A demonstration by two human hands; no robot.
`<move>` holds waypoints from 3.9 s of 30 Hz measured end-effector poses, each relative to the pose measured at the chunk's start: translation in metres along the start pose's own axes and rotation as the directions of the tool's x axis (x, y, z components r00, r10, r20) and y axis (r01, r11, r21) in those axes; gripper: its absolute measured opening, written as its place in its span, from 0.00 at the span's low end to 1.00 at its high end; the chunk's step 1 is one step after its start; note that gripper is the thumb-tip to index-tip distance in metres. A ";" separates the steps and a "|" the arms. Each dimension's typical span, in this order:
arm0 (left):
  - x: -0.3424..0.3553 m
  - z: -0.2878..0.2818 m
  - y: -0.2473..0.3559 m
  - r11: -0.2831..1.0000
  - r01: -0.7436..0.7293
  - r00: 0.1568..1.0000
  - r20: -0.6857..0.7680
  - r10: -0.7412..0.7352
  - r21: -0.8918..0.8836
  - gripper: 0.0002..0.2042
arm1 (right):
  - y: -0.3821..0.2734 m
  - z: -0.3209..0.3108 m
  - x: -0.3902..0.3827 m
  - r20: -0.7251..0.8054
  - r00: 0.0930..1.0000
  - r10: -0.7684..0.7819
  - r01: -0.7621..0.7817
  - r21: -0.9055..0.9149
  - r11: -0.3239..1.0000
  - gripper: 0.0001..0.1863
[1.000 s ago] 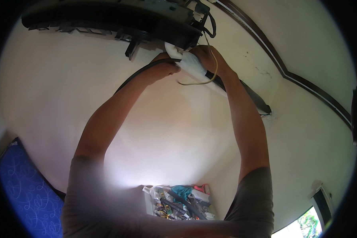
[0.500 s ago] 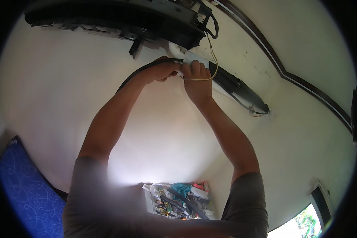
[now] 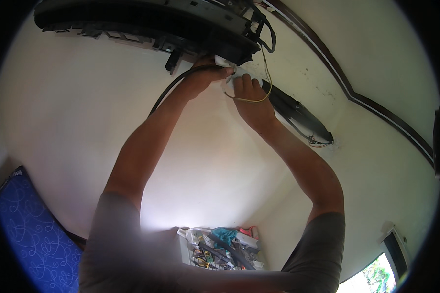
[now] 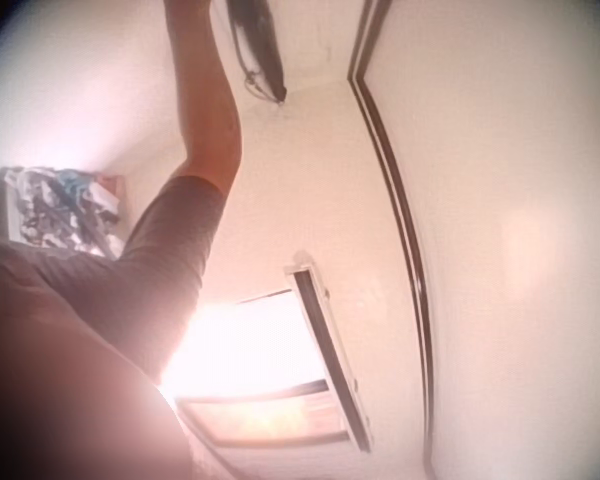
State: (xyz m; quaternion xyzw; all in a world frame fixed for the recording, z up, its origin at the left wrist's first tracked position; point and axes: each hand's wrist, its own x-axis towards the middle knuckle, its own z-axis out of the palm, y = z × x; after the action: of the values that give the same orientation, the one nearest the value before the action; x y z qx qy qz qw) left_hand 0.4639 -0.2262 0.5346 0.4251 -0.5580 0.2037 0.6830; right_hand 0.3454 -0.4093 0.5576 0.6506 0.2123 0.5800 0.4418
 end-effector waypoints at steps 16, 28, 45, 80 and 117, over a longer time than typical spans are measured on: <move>0.017 -0.003 -0.028 0.996 0.019 0.999 -0.044 -0.015 0.088 0.15 | 0.025 -0.020 0.026 -0.040 0.999 -0.033 0.049 0.499 0.865 0.16; 0.003 0.016 0.000 0.952 0.128 0.984 -0.087 -0.157 -0.279 0.23 | 0.040 0.012 0.019 -0.158 0.934 0.321 -0.149 0.644 0.750 0.09; 0.038 0.034 -0.047 0.974 -0.119 0.904 -0.427 0.027 -0.192 0.13 | 0.069 0.044 0.036 0.454 0.825 0.337 -0.565 0.652 0.505 0.17; 0.001 0.000 -0.007 0.960 0.273 0.957 -0.080 -0.278 -0.063 0.30 | 0.083 0.053 0.052 0.677 0.735 0.040 -0.641 0.674 0.367 0.19; -0.021 0.025 -0.007 0.900 0.158 0.971 -0.101 -0.216 -0.407 0.20 | -0.039 -0.017 0.012 0.195 0.930 0.311 -0.364 0.388 0.847 0.08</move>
State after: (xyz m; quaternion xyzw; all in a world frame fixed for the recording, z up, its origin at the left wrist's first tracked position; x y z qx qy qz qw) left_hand 0.4481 -0.2458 0.5129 0.3139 -0.4933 0.0499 0.8097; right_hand 0.3410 -0.3740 0.5313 0.7918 0.1854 0.5481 0.1956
